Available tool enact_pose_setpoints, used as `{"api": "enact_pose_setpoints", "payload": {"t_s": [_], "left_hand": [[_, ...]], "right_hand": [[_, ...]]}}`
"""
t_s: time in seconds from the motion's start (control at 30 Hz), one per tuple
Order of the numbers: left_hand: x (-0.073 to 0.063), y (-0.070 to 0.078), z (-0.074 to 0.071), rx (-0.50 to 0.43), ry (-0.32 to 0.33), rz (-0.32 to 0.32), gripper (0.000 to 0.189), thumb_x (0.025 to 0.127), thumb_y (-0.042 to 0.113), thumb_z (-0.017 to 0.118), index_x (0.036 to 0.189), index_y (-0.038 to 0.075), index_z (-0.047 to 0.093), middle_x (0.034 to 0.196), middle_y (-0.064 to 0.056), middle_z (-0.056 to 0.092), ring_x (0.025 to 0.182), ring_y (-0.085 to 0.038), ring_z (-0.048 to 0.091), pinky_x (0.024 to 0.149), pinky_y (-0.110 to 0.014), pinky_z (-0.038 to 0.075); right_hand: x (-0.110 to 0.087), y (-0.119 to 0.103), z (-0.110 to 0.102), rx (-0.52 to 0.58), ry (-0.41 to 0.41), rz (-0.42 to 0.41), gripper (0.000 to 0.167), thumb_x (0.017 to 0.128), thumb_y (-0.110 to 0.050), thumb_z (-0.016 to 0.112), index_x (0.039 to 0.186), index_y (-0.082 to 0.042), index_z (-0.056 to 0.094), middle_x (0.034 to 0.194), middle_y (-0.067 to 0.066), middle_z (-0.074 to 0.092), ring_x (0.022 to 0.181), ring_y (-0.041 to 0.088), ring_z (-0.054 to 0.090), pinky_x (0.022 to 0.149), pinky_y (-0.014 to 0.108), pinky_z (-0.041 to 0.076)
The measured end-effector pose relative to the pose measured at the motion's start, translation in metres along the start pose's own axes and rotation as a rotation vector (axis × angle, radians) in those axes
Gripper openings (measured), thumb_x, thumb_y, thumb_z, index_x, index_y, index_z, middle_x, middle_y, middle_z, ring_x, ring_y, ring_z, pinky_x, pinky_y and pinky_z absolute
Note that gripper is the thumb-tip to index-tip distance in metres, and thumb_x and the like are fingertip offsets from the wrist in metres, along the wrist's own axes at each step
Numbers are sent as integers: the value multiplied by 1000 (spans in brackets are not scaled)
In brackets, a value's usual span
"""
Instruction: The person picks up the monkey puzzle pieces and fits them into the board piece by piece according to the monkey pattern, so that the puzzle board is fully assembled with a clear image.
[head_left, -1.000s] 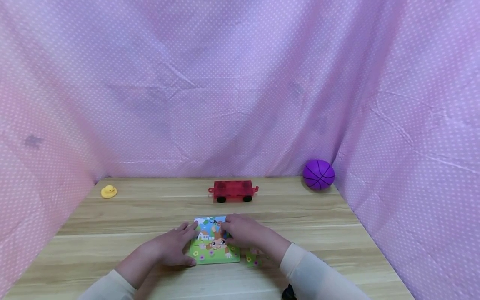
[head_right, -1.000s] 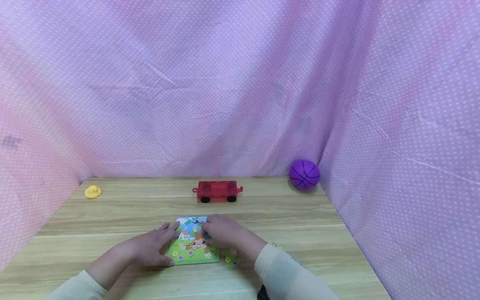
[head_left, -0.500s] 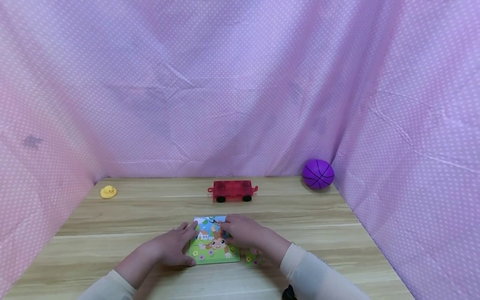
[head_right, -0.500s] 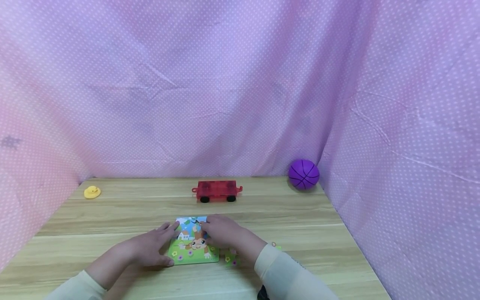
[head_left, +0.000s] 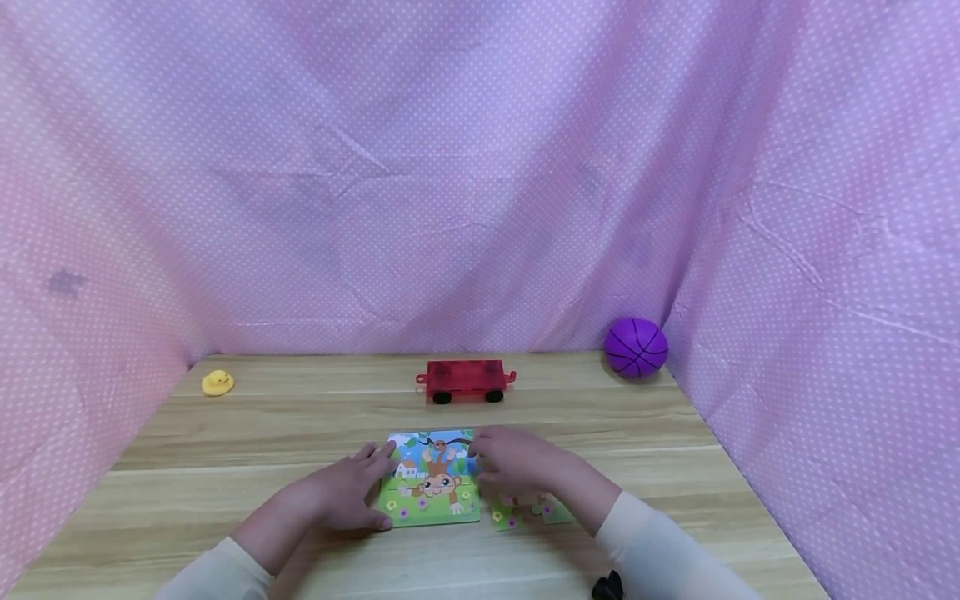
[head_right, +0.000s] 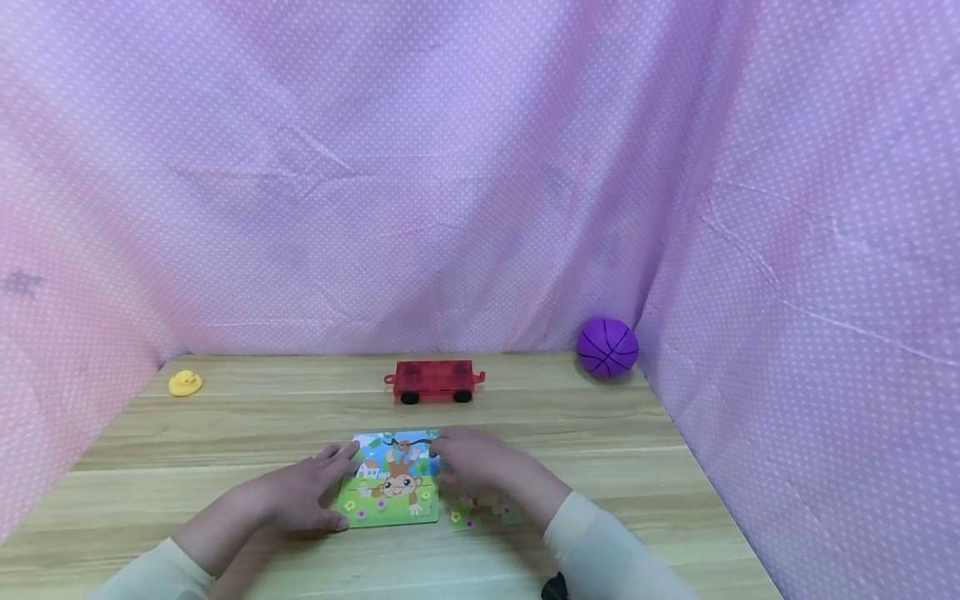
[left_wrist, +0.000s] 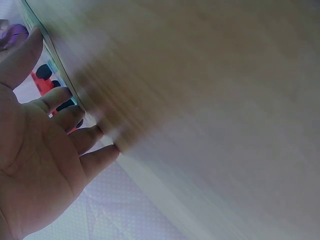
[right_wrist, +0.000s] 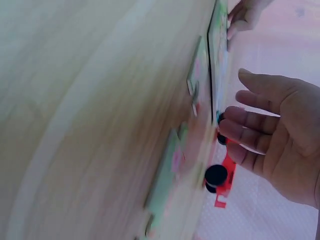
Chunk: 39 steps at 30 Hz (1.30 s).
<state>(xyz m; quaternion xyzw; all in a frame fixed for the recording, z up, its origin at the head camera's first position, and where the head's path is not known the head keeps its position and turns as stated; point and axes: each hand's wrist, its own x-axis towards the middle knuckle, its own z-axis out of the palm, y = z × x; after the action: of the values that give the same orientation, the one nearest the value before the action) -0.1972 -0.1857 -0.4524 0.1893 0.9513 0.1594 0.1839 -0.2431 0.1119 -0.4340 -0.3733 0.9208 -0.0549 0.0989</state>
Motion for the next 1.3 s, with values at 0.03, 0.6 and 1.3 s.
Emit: {"api": "enact_pose_setpoints", "payload": {"t_s": [0.03,0.6,1.3], "left_hand": [[0,0,0,0,-1,-1,84,79,53,76,148,18,44,164,-5,22,148,-40,20,111,-64,30],[1,2,1,2,-10,-23,85,78,53,76,149,18,43,164,-4,21,149,-40,20,111,-65,29],[2,1,1,9,-17,-36,86,78,54,76,149,19,43,164,-4,21,148,-40,20,111,-65,29]], "right_hand": [[-3,1,-1,1,-11,21,35,90,-35,69,122,-21,65,120,-6,62,108,10,59,94,31,52],[-24,3,11,-21,-186,111,38,72,-43,85,96,-27,62,82,-14,50,76,6,48,68,24,46],[-17,0,-1,191,-108,-90,14,93,-23,67,88,-27,55,74,-16,51,67,1,47,61,19,42]]}}
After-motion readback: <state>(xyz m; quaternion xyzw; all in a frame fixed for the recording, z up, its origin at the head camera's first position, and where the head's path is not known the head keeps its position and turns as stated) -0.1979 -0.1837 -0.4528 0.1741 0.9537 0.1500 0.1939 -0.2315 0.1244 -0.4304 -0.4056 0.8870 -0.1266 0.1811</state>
